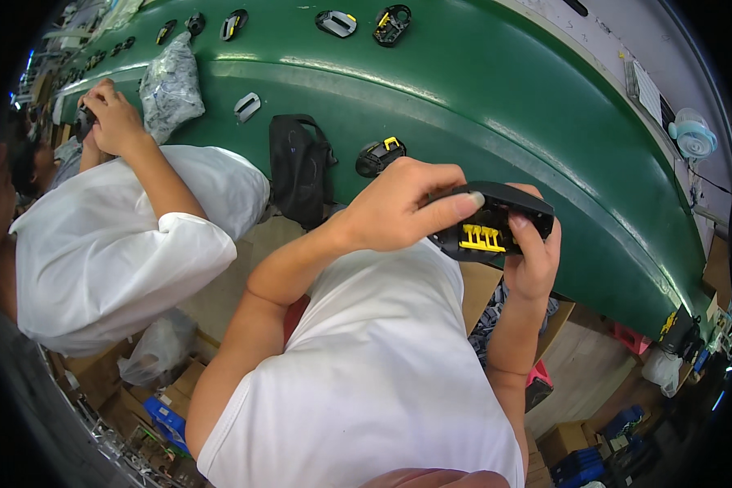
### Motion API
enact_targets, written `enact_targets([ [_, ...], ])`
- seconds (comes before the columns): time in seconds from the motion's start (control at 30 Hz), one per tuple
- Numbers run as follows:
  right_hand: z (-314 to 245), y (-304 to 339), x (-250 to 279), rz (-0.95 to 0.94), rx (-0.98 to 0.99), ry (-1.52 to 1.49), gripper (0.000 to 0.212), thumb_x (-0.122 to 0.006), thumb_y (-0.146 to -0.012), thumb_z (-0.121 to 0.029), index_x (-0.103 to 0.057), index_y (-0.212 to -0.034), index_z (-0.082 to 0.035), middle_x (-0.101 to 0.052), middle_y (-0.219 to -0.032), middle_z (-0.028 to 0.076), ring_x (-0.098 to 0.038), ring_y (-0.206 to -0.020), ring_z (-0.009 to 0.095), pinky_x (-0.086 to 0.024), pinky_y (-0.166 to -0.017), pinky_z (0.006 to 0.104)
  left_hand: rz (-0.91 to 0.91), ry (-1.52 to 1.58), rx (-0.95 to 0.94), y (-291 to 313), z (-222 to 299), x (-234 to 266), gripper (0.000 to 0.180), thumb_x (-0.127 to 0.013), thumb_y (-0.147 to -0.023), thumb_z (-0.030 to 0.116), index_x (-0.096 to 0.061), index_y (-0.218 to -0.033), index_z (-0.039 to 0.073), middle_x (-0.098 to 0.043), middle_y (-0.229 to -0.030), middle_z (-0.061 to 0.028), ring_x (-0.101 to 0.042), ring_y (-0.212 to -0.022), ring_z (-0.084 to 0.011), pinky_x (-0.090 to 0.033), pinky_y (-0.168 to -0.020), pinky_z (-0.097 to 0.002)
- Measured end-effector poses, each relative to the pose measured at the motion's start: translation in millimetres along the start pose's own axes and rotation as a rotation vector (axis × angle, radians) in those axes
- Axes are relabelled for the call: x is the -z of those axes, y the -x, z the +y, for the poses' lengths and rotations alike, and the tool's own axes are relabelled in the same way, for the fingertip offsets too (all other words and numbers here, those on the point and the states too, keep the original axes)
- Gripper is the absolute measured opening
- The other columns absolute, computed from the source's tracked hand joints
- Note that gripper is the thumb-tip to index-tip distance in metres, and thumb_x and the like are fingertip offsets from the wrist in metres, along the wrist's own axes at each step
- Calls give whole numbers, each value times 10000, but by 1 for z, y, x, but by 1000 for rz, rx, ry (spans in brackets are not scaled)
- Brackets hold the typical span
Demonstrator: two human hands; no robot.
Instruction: The person assembles plastic housing and internal electronics by hand on an assembly line, taking components from a cardboard box and fitting them together.
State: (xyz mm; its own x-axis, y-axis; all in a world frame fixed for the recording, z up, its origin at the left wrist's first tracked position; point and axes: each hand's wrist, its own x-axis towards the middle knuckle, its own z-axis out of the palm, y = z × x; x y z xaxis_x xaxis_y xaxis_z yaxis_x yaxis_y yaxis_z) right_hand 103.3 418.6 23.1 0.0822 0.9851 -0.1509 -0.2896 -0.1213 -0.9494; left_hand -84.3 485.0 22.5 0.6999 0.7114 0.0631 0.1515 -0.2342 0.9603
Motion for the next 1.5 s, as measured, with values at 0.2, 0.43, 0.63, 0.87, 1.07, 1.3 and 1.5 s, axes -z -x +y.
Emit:
enact_targets([
  [0.2, 24, 5, -25, 302, 78, -203, 192, -584, -840, -77, -572, -999, 29, -586, -943, 50, -539, -861, 110, -408, -780, 218, 492, 9, -91, 0, 2, -30, 307, -585, -843, 261, -569, -860, -45, -531, -620, -54, -515, -598, -134, -419, -549, -254],
  [0.43, 5, 8, -18, 34, -107, 189, 214, -668, -747, -79, -559, -915, -3, -563, -798, 7, -501, -756, 48, -413, -684, 187, 217, -25, -7, -7, -13, -4, 295, -533, -837, 247, -575, -760, -34, -570, -599, -161, -547, -538, -297, -415, -526, -365],
  [0.63, 11, 9, -9, -234, -219, 326, 241, -637, -807, -133, -568, -983, 17, -593, -796, 29, -545, -737, 65, -451, -658, 209, -109, -253, 43, -16, -7, 6, 412, -536, -829, 360, -607, -665, -11, -571, -559, -173, -577, -520, -313, -457, -522, -370],
  [0.87, 15, 5, -26, 85, 29, 174, 185, -557, -885, -157, -561, -948, 17, -592, -760, 33, -533, -595, 75, -432, -550, 208, 202, 4, -87, -11, 1, -11, 342, -489, -863, 304, -543, -835, -33, -535, -648, -117, -513, -538, -207, -404, -516, -301],
  [1.07, 26, 8, -21, 204, 337, 452, 469, -619, -829, -388, -500, -1008, 29, -596, -781, 47, -531, -690, 76, -438, -617, 206, 150, 176, -88, -15, -9, -15, 402, -369, -886, 317, -528, -947, -47, -561, -744, -127, -540, -607, -225, -418, -563, -302],
  [1.3, 21, 8, -26, 235, 299, 239, 397, -541, -893, -289, -509, -1075, 62, -582, -891, 51, -514, -798, 90, -422, -709, 213, 317, 280, -182, -17, -11, -29, 322, -422, -900, 279, -517, -954, -24, -540, -563, -111, -539, -478, -202, -403, -481, -288],
  [1.5, 20, 8, -32, 235, 289, 235, 362, -462, -931, -288, -528, -1060, 43, -587, -899, 53, -534, -774, 80, -439, -673, 208, 333, 280, -133, -14, -8, -25, 339, -427, -899, 287, -533, -896, -34, -516, -536, -101, -516, -457, -181, -392, -469, -279],
])
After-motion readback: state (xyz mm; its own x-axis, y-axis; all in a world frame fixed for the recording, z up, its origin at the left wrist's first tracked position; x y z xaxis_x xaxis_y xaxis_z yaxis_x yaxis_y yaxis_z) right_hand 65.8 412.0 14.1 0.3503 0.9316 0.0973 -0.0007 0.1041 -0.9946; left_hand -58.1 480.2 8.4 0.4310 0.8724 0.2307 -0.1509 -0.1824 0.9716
